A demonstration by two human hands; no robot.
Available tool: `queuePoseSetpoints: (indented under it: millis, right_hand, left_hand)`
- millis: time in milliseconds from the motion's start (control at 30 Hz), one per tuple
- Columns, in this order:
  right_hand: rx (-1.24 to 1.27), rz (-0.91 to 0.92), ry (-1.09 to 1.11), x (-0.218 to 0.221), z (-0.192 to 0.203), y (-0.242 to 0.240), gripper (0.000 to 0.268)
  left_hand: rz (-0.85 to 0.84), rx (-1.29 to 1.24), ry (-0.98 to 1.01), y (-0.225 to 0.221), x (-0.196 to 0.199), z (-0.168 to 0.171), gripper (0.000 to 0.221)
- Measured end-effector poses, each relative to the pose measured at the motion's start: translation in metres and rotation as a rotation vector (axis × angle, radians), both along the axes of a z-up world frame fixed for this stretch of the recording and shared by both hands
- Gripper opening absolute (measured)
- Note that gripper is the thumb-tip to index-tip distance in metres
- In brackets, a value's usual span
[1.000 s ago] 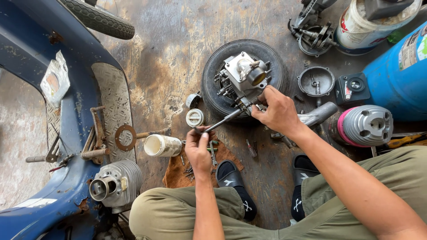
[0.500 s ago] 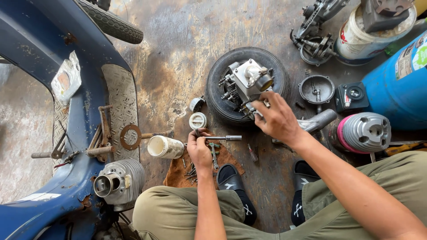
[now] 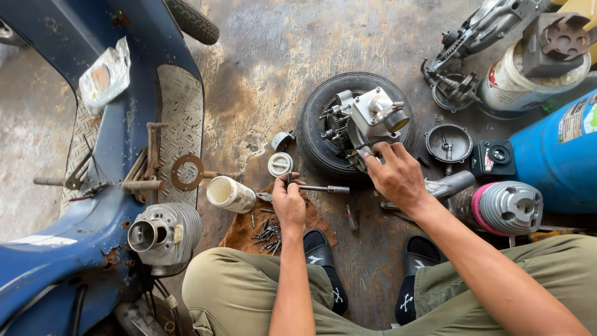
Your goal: Assembling and inspecting components of a motorcycle engine, focusing on the cylinder and intake assembly.
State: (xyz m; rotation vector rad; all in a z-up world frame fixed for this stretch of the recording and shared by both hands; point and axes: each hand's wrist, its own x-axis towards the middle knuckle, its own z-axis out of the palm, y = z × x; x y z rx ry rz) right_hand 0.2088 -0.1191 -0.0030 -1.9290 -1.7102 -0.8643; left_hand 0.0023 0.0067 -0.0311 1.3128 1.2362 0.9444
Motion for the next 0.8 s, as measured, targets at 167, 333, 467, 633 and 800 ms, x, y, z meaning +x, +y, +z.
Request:
queuePoseSetpoints:
  millis: [167, 333, 467, 633, 800]
  right_hand:
    - [-0.005, -0.014, -0.048, 0.0, 0.0, 0.003, 0.004]
    - [-0.02, -0.003, -0.041, -0.003, 0.005, 0.004, 0.011]
    - [0.005, 0.019, -0.07, 0.0, 0.001, 0.006, 0.004]
    - [0.04, 0.015, -0.065, -0.001, -0.001, 0.011, 0.017]
    - [0.014, -0.006, -0.053, -0.004, 0.012, 0.008, 0.011]
  left_hand:
    - [0.014, 0.007, 0.007, 0.0, 0.0, 0.002, 0.026]
    - [0.028, -0.01, 0.018, 0.002, -0.002, 0.0, 0.025]
    - [0.027, -0.031, 0.013, 0.004, -0.002, -0.003, 0.026]
    - [0.031, -0.046, 0.011, 0.002, -0.003, 0.002, 0.026]
    - [0.032, -0.044, 0.017, 0.001, -0.004, 0.008, 0.025]
